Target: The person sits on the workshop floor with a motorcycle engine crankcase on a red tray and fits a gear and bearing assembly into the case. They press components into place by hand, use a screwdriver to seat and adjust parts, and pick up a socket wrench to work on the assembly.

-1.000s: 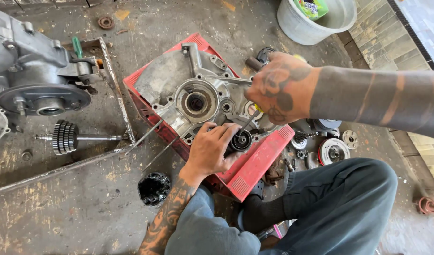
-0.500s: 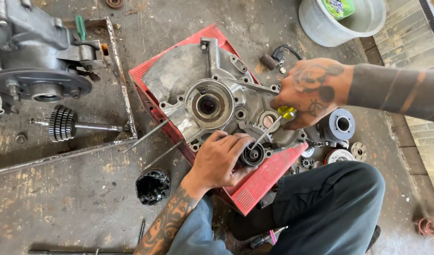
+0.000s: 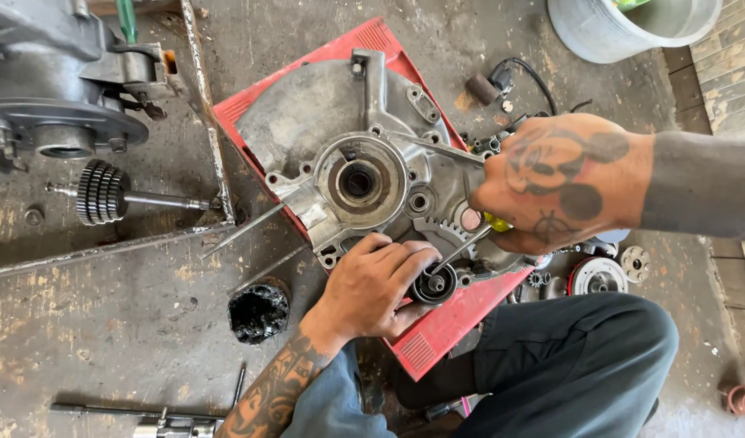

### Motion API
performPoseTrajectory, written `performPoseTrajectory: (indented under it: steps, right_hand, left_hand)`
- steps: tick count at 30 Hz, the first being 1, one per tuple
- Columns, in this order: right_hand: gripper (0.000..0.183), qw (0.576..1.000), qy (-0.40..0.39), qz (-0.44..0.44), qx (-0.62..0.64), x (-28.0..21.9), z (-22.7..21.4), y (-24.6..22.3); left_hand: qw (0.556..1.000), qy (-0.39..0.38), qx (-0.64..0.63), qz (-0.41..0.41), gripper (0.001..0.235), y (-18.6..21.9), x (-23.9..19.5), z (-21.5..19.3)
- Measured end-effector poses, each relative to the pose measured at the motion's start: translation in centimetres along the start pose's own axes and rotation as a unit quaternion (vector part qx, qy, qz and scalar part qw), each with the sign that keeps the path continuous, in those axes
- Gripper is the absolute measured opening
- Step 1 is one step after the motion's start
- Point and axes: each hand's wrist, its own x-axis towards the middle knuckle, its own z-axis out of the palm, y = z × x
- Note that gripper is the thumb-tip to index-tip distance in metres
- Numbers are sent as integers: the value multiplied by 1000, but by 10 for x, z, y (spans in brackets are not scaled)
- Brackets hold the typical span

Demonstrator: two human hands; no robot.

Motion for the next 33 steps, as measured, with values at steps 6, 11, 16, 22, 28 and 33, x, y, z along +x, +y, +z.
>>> performPoseTrajectory:
  steps: [6, 11, 16, 22, 28, 33]
  right_hand:
    - [24, 992, -72, -28, -101, -7, -19, -30]
    - [19, 995, -98, 8, -24, -11, -60, -52]
    - [19, 997, -70, 35, -7, -22, -49, -76]
    - [17, 998, 52, 27, -34, -16, -46, -75]
    - [22, 996, 60, 6, -64, -2, -52, -42]
    - [44, 981, -185, 61, 18, 11, -71, -20]
  left_hand:
    - [1000, -14, 19, 9, 63, -2, -2, 2]
    - [1000, 5, 13, 15, 61, 0, 1, -1]
    - [1000, 13, 10, 20, 60, -3, -1, 1]
    - [999, 21, 29, 31, 58, 0, -2, 0]
    - [998, 37, 33, 38, 57, -1, -4, 2]
    - [998, 42, 34, 44, 57, -3, -3, 4]
